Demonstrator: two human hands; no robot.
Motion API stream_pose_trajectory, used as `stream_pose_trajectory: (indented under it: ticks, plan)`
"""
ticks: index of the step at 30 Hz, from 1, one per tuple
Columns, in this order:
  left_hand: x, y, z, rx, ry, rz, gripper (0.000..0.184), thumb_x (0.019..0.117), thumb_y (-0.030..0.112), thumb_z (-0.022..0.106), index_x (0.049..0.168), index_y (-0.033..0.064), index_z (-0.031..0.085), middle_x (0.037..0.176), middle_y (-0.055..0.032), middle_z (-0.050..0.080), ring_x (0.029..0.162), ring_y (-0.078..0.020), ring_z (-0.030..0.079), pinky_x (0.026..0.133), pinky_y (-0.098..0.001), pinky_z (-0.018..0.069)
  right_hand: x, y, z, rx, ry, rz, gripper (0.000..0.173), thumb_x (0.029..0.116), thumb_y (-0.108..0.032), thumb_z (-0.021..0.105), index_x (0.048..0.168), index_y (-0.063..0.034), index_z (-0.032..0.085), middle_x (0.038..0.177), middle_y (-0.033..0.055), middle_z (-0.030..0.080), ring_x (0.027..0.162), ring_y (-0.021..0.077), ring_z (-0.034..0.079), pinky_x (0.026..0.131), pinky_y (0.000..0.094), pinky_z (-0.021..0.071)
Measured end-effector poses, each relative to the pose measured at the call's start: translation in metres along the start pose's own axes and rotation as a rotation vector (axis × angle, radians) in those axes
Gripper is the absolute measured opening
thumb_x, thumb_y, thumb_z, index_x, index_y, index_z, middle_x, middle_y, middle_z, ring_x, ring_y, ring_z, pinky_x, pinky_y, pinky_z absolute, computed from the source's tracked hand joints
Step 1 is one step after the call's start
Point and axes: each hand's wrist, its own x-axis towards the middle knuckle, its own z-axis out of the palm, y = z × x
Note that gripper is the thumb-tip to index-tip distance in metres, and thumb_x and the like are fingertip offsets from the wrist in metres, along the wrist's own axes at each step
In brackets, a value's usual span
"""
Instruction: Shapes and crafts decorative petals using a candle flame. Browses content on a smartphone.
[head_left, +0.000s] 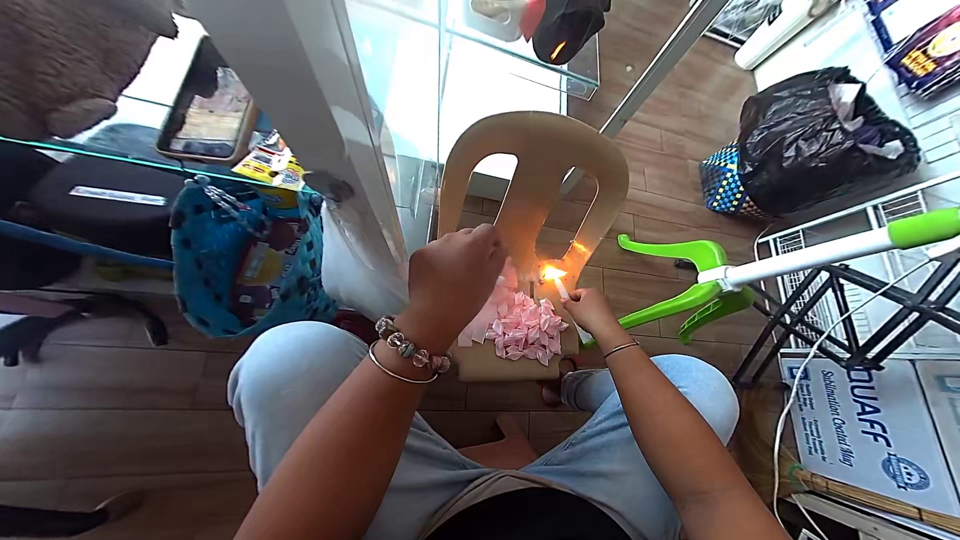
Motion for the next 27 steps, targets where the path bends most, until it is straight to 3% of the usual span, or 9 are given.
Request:
stream_pose_trajectory:
  ticks: [6, 15, 19, 27]
  plan:
    - [0.001, -0.001, 0.003, 0.001, -0.008, 0.002, 0.022, 0.1029, 0.025, 0.062, 0.104, 0.0062, 0.072, 0.085, -0.0133, 0.07, 0.079, -0.0337, 0.069, 0.066, -0.0555, 0.0509, -0.004, -0.002, -0.007, 0.092, 0.077, -0.001, 0.031, 0.1041, -0.023, 0.06, 0.12, 0.0019, 0.068, 0.114, 0.0251, 0.068, 0.108, 0.0394, 0.064, 0.095, 0.0591, 0.0473]
    - [-0.002, 0.003, 0.001, 0.007, -0.025, 0.002, 0.021, 0.1033, 0.026, 0.061, 0.106, 0.0076, 0.072, 0.087, -0.0133, 0.07, 0.079, -0.0338, 0.069, 0.065, -0.0554, 0.0515, -0.013, -0.002, -0.013, 0.378, 0.222, -0.056, 0.033, 0.1058, -0.023, 0.058, 0.128, 0.0005, 0.062, 0.114, 0.023, 0.066, 0.095, 0.0336, 0.064, 0.083, 0.053, 0.0505]
    - [-0.006, 0.006, 0.0, 0.009, -0.019, 0.028, 0.022, 0.1035, 0.026, 0.061, 0.109, 0.0068, 0.072, 0.085, -0.0134, 0.07, 0.076, -0.0332, 0.068, 0.063, -0.0542, 0.0512, -0.004, -0.004, -0.009, 0.471, 0.384, -0.18, 0.031, 0.1033, -0.017, 0.062, 0.126, 0.0037, 0.061, 0.117, 0.0221, 0.066, 0.104, 0.0306, 0.065, 0.095, 0.0491, 0.0506]
    - [-0.003, 0.002, 0.001, -0.012, -0.006, 0.003, 0.024, 0.1026, 0.027, 0.062, 0.111, 0.0067, 0.072, 0.088, -0.014, 0.071, 0.079, -0.0345, 0.07, 0.065, -0.0563, 0.0517, -0.013, -0.026, 0.001, 0.371, 0.485, -0.303, 0.029, 0.1024, -0.017, 0.063, 0.119, 0.0065, 0.06, 0.103, 0.0209, 0.068, 0.092, 0.0282, 0.066, 0.086, 0.046, 0.0528]
